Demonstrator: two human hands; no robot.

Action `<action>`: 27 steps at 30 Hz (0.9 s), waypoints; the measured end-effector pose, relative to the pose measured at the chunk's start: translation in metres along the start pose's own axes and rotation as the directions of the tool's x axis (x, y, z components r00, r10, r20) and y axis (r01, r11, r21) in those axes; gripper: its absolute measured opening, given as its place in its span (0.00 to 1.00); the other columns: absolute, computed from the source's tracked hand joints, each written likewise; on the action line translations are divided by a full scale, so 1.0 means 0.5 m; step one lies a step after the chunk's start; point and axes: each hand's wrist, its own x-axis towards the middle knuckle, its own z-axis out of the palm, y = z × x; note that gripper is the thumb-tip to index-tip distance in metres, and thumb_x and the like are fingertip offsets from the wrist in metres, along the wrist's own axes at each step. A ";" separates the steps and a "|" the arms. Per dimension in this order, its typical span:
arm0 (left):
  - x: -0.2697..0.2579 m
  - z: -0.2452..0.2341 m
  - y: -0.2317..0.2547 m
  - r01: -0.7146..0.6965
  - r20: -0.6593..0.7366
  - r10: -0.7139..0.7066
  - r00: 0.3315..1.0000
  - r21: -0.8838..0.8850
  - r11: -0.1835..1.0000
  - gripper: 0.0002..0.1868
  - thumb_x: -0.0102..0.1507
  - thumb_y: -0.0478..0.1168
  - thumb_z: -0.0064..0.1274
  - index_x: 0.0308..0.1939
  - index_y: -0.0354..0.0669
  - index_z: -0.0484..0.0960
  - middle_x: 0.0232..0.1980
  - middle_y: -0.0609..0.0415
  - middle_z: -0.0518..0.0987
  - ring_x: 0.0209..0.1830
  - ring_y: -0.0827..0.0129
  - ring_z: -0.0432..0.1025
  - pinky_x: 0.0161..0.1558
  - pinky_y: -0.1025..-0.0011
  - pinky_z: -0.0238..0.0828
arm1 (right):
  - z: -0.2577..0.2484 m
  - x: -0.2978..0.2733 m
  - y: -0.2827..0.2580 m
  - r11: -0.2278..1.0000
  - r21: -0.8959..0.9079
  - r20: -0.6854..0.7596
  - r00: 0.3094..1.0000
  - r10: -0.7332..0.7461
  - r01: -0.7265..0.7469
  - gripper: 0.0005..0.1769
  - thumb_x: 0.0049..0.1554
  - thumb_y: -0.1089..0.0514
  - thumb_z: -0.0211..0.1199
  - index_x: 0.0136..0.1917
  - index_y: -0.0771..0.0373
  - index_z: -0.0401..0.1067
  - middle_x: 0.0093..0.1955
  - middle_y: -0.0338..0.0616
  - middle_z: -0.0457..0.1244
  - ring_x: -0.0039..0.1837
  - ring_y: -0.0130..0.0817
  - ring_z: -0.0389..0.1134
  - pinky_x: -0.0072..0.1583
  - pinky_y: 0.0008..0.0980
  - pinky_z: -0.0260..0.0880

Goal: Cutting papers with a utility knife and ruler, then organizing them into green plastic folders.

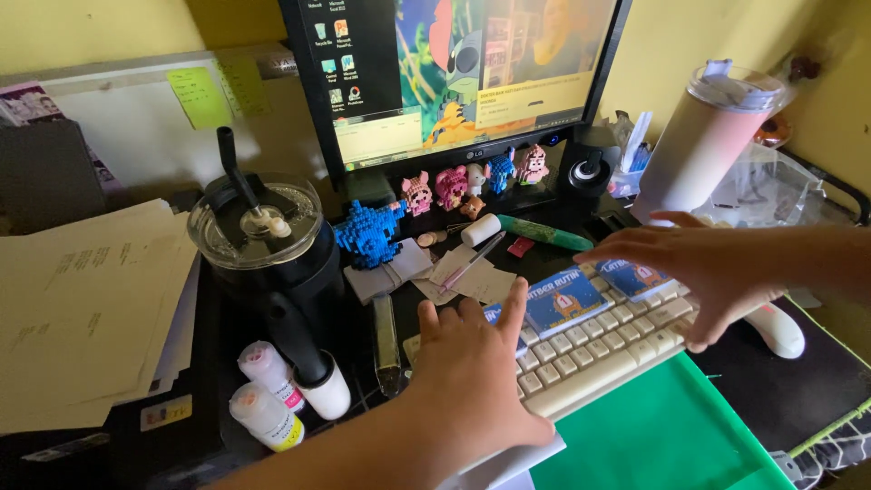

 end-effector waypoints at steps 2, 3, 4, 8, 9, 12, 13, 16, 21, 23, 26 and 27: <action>0.008 -0.008 -0.003 -0.006 -0.026 0.006 1.000 0.001 1.000 0.79 0.42 0.67 0.68 0.82 0.39 0.35 0.58 0.25 0.67 0.57 0.33 0.66 0.69 0.36 0.41 | -0.003 0.006 0.006 0.999 -0.043 -0.031 0.999 0.029 -0.031 0.84 0.29 0.48 0.87 0.85 0.28 0.34 0.82 0.23 0.45 0.83 0.36 0.41 0.82 0.58 0.23; 0.018 -0.008 -0.008 -0.006 -0.025 0.006 1.000 0.001 1.000 0.79 0.42 0.67 0.68 0.82 0.39 0.35 0.58 0.25 0.67 0.57 0.33 0.66 0.69 0.36 0.41 | -0.005 0.013 0.012 0.999 -0.042 -0.030 0.999 0.029 -0.030 0.84 0.29 0.48 0.87 0.85 0.28 0.34 0.82 0.23 0.45 0.83 0.36 0.41 0.82 0.58 0.23; 0.028 -0.009 -0.012 0.007 -0.045 -0.006 0.999 0.008 1.000 0.79 0.41 0.67 0.69 0.82 0.40 0.35 0.59 0.25 0.67 0.59 0.33 0.66 0.69 0.36 0.41 | -0.008 0.020 0.019 0.998 -0.048 -0.064 0.998 0.025 -0.028 0.84 0.28 0.47 0.88 0.85 0.28 0.35 0.82 0.23 0.46 0.83 0.37 0.41 0.82 0.58 0.24; 0.077 -0.014 -0.031 0.025 -0.102 -0.021 0.995 0.045 0.999 0.80 0.39 0.66 0.70 0.81 0.41 0.37 0.62 0.25 0.66 0.62 0.34 0.65 0.70 0.36 0.39 | -0.008 0.061 0.065 0.999 -0.021 -0.179 0.983 -0.043 0.040 0.85 0.26 0.48 0.90 0.84 0.28 0.36 0.82 0.27 0.48 0.80 0.37 0.46 0.80 0.59 0.28; 0.088 -0.019 -0.037 0.024 -0.102 -0.019 0.995 0.043 0.999 0.80 0.39 0.66 0.70 0.81 0.41 0.37 0.62 0.25 0.66 0.62 0.34 0.65 0.70 0.36 0.39 | -0.009 0.077 0.075 0.999 -0.020 -0.177 0.983 -0.042 0.039 0.85 0.26 0.48 0.90 0.84 0.28 0.36 0.82 0.27 0.48 0.80 0.37 0.46 0.80 0.59 0.28; 0.116 -0.034 -0.057 0.059 -0.105 -0.047 0.993 0.119 0.991 0.79 0.39 0.67 0.71 0.81 0.46 0.37 0.64 0.26 0.65 0.62 0.34 0.65 0.69 0.39 0.41 | -0.011 0.122 0.102 0.996 0.003 -0.204 0.976 -0.083 0.086 0.85 0.26 0.48 0.90 0.83 0.27 0.37 0.83 0.27 0.46 0.81 0.36 0.45 0.79 0.61 0.33; 0.124 -0.038 -0.065 0.067 -0.080 -0.057 0.995 0.131 0.989 0.79 0.39 0.67 0.70 0.82 0.48 0.36 0.65 0.27 0.66 0.62 0.36 0.66 0.69 0.39 0.42 | -0.014 0.137 0.108 0.995 -0.012 -0.194 0.976 -0.096 0.096 0.85 0.26 0.48 0.90 0.83 0.28 0.36 0.83 0.26 0.44 0.81 0.35 0.44 0.78 0.62 0.33; 0.139 -0.039 -0.085 0.082 -0.072 -0.071 0.995 0.163 0.983 0.79 0.39 0.69 0.71 0.82 0.53 0.36 0.66 0.26 0.64 0.65 0.35 0.64 0.68 0.38 0.41 | -0.011 0.175 0.114 0.992 -0.045 -0.184 0.976 -0.120 0.114 0.84 0.27 0.48 0.88 0.82 0.29 0.35 0.84 0.26 0.43 0.82 0.34 0.43 0.78 0.63 0.33; 0.112 -0.031 -0.096 0.114 -0.120 -0.097 0.988 0.149 0.982 0.81 0.39 0.68 0.74 0.82 0.57 0.35 0.66 0.25 0.63 0.67 0.34 0.60 0.66 0.41 0.43 | -0.009 0.188 0.098 0.991 -0.061 -0.209 0.969 -0.133 0.123 0.84 0.27 0.48 0.85 0.82 0.29 0.31 0.83 0.28 0.42 0.83 0.36 0.41 0.78 0.64 0.32; 0.078 -0.028 -0.090 0.075 -0.257 -0.058 0.965 0.056 0.996 0.77 0.37 0.68 0.74 0.80 0.59 0.42 0.69 0.31 0.61 0.69 0.40 0.56 0.66 0.41 0.43 | 0.000 0.189 0.091 0.994 -0.050 -0.233 0.967 -0.104 0.095 0.87 0.26 0.47 0.85 0.83 0.29 0.27 0.84 0.30 0.38 0.84 0.37 0.39 0.78 0.66 0.31; 0.015 -0.033 -0.099 -0.177 -0.800 0.142 0.583 0.045 0.983 0.53 0.50 0.58 0.71 0.74 0.54 0.60 0.75 0.41 0.60 0.77 0.44 0.55 0.65 0.33 0.42 | 0.006 0.174 0.086 0.998 -0.033 -0.275 0.960 -0.060 0.053 0.91 0.25 0.46 0.89 0.82 0.30 0.23 0.87 0.31 0.33 0.84 0.39 0.34 0.77 0.67 0.29; -0.014 -0.048 -0.114 -0.172 -0.800 0.139 0.584 0.046 0.984 0.53 0.50 0.58 0.71 0.74 0.54 0.60 0.75 0.41 0.60 0.77 0.44 0.55 0.65 0.33 0.42 | 0.013 0.169 0.089 0.998 -0.035 -0.276 0.959 -0.065 0.058 0.91 0.25 0.46 0.89 0.82 0.30 0.23 0.87 0.31 0.33 0.84 0.39 0.34 0.77 0.67 0.29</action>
